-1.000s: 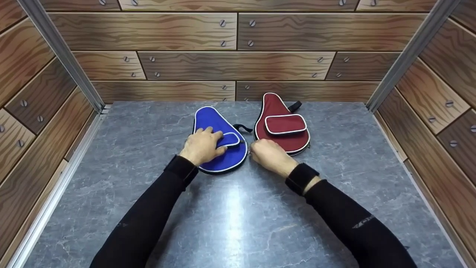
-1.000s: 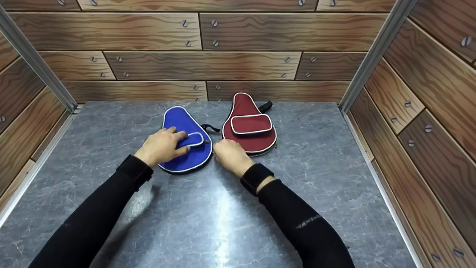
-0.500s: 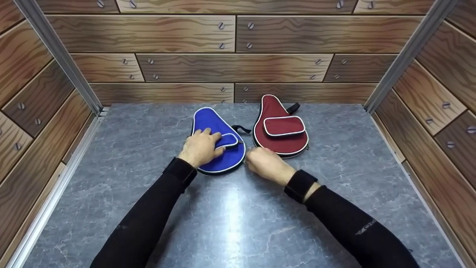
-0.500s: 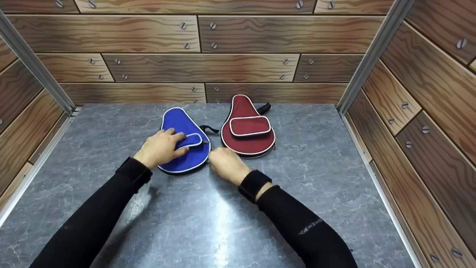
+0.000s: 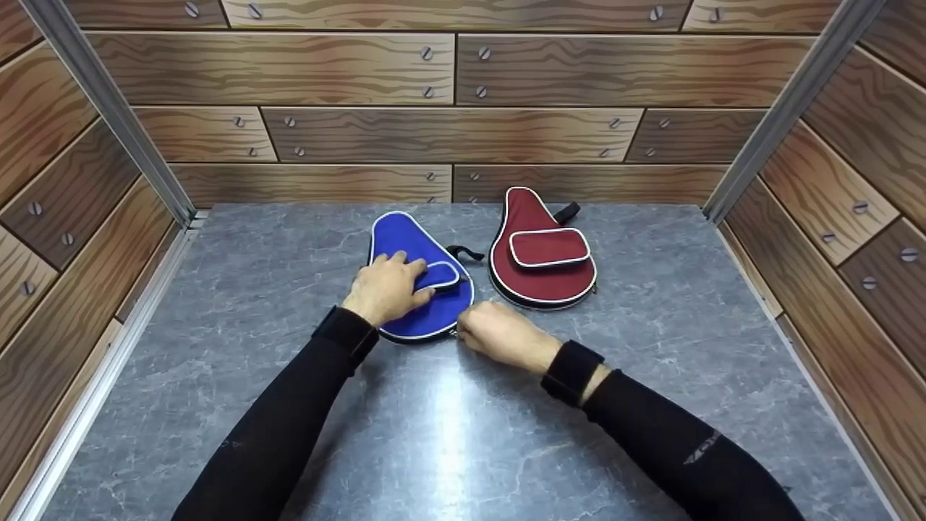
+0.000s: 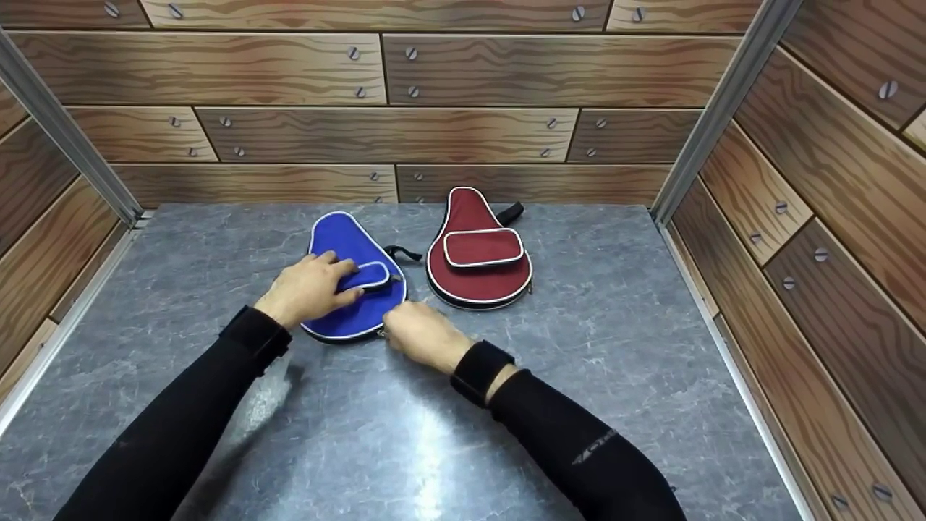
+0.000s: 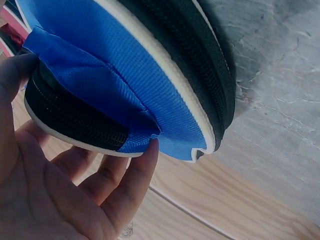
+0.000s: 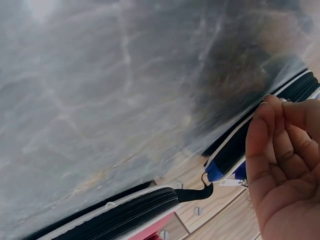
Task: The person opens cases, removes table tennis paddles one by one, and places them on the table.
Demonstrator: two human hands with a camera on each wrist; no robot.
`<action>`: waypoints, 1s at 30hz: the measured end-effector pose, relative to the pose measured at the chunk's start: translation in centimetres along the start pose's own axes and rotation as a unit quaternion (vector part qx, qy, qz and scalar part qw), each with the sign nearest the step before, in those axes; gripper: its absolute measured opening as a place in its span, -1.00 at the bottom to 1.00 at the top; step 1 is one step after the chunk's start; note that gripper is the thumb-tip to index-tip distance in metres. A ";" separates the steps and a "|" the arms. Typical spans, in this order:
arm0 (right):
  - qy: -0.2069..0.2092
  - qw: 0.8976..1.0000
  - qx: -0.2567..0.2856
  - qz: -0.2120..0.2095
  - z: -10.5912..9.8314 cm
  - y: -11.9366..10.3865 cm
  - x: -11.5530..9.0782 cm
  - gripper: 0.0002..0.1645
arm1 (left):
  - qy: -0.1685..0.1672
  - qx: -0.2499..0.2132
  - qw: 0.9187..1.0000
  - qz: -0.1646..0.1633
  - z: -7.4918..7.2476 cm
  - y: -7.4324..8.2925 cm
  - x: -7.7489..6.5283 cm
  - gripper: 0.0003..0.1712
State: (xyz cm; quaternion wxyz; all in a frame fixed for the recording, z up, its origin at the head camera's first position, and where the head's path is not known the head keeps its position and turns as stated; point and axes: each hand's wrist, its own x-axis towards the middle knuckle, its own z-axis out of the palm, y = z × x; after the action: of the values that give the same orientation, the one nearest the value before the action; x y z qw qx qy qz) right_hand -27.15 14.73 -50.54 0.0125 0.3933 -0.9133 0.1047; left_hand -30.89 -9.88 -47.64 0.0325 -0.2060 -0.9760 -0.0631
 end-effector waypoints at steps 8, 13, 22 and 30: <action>0.031 0.999 -0.028 0.012 -0.1 0.8 0.0 -0.79 | -0.003 -0.015 1.000 -0.024 -0.4 0.0 -1.1 -0.26; 0.050 0.998 -0.030 0.030 -0.2 1.5 0.1 -0.74 | 0.000 -0.038 0.999 -0.023 -0.4 0.3 -1.7 -0.21; 0.058 0.995 -0.034 0.071 -0.3 2.5 0.6 -0.77 | 0.021 -0.051 0.998 -0.007 -0.7 1.3 -2.8 -0.20; 0.063 0.993 -0.044 0.094 -0.4 3.0 1.4 -0.79 | 0.004 -0.065 0.998 -0.012 -1.4 2.2 -3.5 -0.22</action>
State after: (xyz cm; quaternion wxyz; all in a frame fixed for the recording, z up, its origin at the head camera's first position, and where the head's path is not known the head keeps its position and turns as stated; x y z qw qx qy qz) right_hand -30.36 15.81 -50.53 0.0777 0.2974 -0.9474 0.0897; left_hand -26.72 -9.43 -46.30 0.0222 -0.1954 -0.9722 -0.1273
